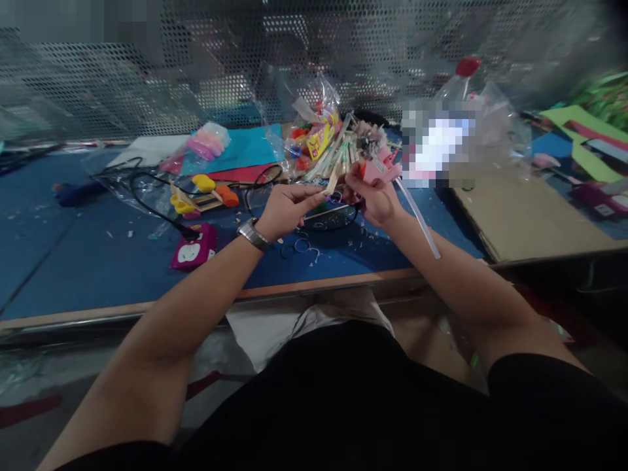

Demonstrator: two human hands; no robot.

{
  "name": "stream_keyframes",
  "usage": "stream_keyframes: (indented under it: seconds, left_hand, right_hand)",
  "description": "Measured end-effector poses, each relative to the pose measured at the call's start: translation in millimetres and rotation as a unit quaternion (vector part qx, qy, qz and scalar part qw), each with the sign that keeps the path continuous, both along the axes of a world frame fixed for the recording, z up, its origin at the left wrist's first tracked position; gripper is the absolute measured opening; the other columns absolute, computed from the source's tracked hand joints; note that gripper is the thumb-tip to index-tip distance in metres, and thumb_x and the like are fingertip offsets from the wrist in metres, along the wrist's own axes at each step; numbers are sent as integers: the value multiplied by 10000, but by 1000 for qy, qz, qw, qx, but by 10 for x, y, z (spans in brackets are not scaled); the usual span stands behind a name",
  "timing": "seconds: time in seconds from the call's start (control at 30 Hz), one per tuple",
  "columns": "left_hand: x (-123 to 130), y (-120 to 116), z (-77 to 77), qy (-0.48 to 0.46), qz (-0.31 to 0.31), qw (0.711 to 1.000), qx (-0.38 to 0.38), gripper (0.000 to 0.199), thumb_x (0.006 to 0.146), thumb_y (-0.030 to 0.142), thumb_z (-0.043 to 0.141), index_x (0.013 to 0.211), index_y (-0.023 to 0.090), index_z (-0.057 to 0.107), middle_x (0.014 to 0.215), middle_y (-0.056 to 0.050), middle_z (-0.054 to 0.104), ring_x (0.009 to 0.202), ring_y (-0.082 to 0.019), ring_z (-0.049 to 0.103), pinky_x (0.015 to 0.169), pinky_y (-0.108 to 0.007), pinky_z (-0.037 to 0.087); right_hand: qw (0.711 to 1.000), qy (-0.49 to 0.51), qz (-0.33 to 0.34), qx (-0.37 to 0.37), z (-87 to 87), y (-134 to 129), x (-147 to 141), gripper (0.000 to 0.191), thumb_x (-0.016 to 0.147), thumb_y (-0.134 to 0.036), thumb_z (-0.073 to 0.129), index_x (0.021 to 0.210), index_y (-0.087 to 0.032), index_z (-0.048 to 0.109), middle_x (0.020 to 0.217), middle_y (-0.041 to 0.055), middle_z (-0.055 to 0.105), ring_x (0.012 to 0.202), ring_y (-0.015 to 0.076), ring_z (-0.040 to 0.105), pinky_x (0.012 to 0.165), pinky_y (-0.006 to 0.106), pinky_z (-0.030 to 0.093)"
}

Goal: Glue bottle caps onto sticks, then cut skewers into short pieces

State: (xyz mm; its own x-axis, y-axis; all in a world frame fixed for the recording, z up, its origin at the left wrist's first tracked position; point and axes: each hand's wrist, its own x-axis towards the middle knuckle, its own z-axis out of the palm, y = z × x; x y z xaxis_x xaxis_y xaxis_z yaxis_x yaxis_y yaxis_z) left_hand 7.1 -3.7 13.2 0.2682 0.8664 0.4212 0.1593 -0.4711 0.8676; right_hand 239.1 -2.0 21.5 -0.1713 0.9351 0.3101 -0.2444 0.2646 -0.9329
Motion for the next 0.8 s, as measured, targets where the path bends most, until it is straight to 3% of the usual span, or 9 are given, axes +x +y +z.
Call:
stream_keyframes:
  seconds: [0.07,0.2,0.37,0.47,0.63,0.8]
  left_hand:
    - [15,-45,9,23,-20,1000,-5,531,852,746,880,1067,264,941,795,-56,851,348,-77,469,321,-250,308]
    - [28,-95,13,66,-36,997,4,538,893,743,834,1083,251,938,706,-33,808,375,-101,477,374,-268,324]
    - [-4,-47,-4,173,-10,970,168,428,959,634,794,1067,244,932,600,-13,713,545,-155,591,612,-310,452]
    - [-17,-3,-1,209,3,944,255,337,958,589,813,970,270,918,694,-36,739,664,-189,648,717,-352,488]
    - [-16,33,36,126,7,939,320,243,984,502,821,923,272,868,934,-68,770,861,-214,722,781,-359,556]
    - [-78,137,48,30,140,958,250,428,975,630,814,825,229,802,862,-49,762,806,-171,683,776,-333,554]
  right_hand:
    - [1000,18,-9,-7,23,-1,2,573,751,-618,982,934,-277,559,792,-55,598,634,134,552,595,304,507]
    - [1000,18,-5,-18,56,-16,15,622,696,-594,1012,929,-282,526,750,-64,540,619,136,537,576,317,500]
    - [999,-19,-22,-38,56,-24,-2,616,728,-569,1019,915,-289,503,789,-47,567,638,151,545,582,339,541]
    - [999,-21,-25,-34,19,2,-12,630,717,-569,1031,920,-292,503,788,-41,572,634,158,542,580,351,550]
    - [1000,-9,-13,-21,-29,54,11,640,723,-643,1003,933,-291,512,816,-31,625,633,153,542,570,337,519]
    - [997,-74,-13,-3,-88,111,28,571,762,-612,988,859,-282,532,891,30,741,700,182,638,613,355,578]
